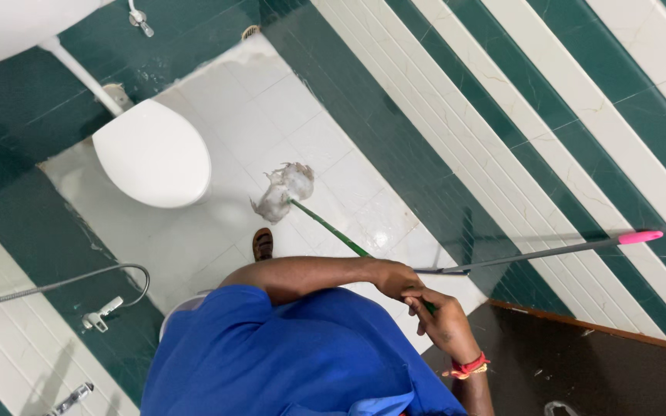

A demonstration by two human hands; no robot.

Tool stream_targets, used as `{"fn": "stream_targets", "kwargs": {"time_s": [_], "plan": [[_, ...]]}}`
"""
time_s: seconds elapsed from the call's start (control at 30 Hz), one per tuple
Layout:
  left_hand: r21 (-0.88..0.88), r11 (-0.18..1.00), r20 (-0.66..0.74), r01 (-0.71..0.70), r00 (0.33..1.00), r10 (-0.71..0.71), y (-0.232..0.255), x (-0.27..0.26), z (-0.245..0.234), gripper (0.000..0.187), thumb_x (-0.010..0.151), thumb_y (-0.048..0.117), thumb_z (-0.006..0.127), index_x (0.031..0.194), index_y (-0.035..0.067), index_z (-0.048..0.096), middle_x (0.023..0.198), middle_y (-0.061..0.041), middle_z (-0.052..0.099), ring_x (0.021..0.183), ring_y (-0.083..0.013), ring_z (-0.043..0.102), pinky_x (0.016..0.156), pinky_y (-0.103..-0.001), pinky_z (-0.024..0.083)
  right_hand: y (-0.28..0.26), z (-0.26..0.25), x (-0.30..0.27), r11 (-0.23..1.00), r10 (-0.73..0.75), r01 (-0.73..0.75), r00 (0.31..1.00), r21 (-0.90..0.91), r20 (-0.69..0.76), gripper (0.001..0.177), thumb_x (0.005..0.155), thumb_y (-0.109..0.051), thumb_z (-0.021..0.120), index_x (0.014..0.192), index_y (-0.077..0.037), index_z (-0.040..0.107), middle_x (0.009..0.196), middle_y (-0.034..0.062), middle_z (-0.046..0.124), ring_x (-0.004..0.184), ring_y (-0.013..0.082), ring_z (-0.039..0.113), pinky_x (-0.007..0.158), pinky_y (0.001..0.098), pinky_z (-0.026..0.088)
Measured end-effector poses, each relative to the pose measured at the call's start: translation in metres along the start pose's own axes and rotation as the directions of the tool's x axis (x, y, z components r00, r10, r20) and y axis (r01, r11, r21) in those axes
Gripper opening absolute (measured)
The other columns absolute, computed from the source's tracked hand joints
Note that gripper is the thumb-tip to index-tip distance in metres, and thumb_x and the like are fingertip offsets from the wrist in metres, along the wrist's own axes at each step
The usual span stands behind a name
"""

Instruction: The person mops a tiled bathroom floor using a mop and water from buckets, cleaning around the toilet and sink area.

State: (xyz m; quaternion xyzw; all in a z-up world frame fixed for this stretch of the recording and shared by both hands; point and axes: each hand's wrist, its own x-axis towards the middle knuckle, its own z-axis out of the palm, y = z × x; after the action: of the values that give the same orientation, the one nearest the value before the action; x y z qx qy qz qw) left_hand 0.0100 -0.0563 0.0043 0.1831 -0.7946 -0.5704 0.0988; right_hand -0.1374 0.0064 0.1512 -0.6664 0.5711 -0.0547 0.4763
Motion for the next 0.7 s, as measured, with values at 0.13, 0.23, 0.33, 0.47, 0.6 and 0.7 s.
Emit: {"fn": "stream_targets", "kwargs": {"time_s": [0.13,0.23,0.33,0.47,0.6,0.7], "plan": [[0.126,0.986,-0.110,0.110,0.989,-0.096,-0.021,-0.042,-0.036,0.037,0.095,0.047,0.064,0.117,0.018,0.067,0.098,0.000,0.081,0.100,-0.0241,0.074,0.086,-0.039,0.057,-0.035,0.022,0.046,0.997,-0.065,0.064,0.998,-0.037,-0.010,0.020,0.093,-0.020,0.071,0.108,-0.009,0.078,0.069,0.0046,0.073,0.047,0.0129,0.066,0.047,0.0306,0.053],[0.191,0.973,-0.248,0.129,0.966,-0.079,-0.050,-0.087,-0.075,0.036,0.091,0.048,0.070,0.110,0.017,0.066,0.094,0.000,0.082,0.100,-0.0229,0.076,0.086,-0.040,0.057,-0.071,0.042,0.097,0.978,-0.174,0.174,0.985,-0.114,0.010,0.017,0.093,-0.020,0.071,0.105,-0.010,0.078,0.071,0.0047,0.075,0.048,0.0140,0.069,0.050,0.0314,0.055],[0.207,0.957,-0.368,0.204,0.923,-0.117,-0.082,-0.134,-0.121,0.039,0.081,0.044,0.075,0.109,0.018,0.068,0.096,-0.002,0.079,0.095,-0.0257,0.075,0.081,-0.042,0.057,-0.109,0.068,0.159,0.953,-0.259,0.263,0.965,-0.151,0.044,0.018,0.093,-0.019,0.070,0.107,-0.012,0.078,0.075,0.0067,0.076,0.051,0.0179,0.071,0.055,0.0334,0.057],[0.352,0.904,-0.438,0.242,0.896,-0.070,-0.147,-0.196,-0.183,0.040,0.073,0.032,0.084,0.106,0.016,0.068,0.103,-0.003,0.075,0.102,-0.0259,0.071,0.089,-0.040,0.054,-0.151,0.111,0.246,0.879,-0.397,0.403,0.915,-0.256,0.075,0.018,0.094,-0.021,0.067,0.108,-0.014,0.078,0.081,0.0083,0.078,0.069,0.0238,0.074,0.065,0.0374,0.058],[0.352,0.823,-0.667,0.445,0.737,-0.113,-0.231,-0.254,-0.215,0.036,0.076,0.022,0.084,0.108,0.019,0.068,0.111,-0.002,0.067,0.111,-0.0271,0.060,0.101,-0.039,0.045,-0.177,0.164,0.332,0.840,-0.398,0.416,0.909,-0.348,0.124,0.015,0.096,-0.023,0.067,0.105,-0.015,0.077,0.092,0.0055,0.078,0.078,0.0261,0.074,0.071,0.0400,0.058],[0.304,0.794,-0.806,0.526,0.586,-0.080,-0.289,-0.284,-0.225,0.051,0.069,0.020,0.088,0.114,0.013,0.065,0.113,-0.011,0.063,0.112,-0.0332,0.057,0.099,-0.045,0.044,-0.176,0.194,0.382,0.815,-0.426,0.463,0.886,-0.349,0.180,0.014,0.096,-0.019,0.067,0.103,-0.014,0.077,0.102,0.0057,0.077,0.084,0.0277,0.073,0.074,0.0417,0.057]]}}
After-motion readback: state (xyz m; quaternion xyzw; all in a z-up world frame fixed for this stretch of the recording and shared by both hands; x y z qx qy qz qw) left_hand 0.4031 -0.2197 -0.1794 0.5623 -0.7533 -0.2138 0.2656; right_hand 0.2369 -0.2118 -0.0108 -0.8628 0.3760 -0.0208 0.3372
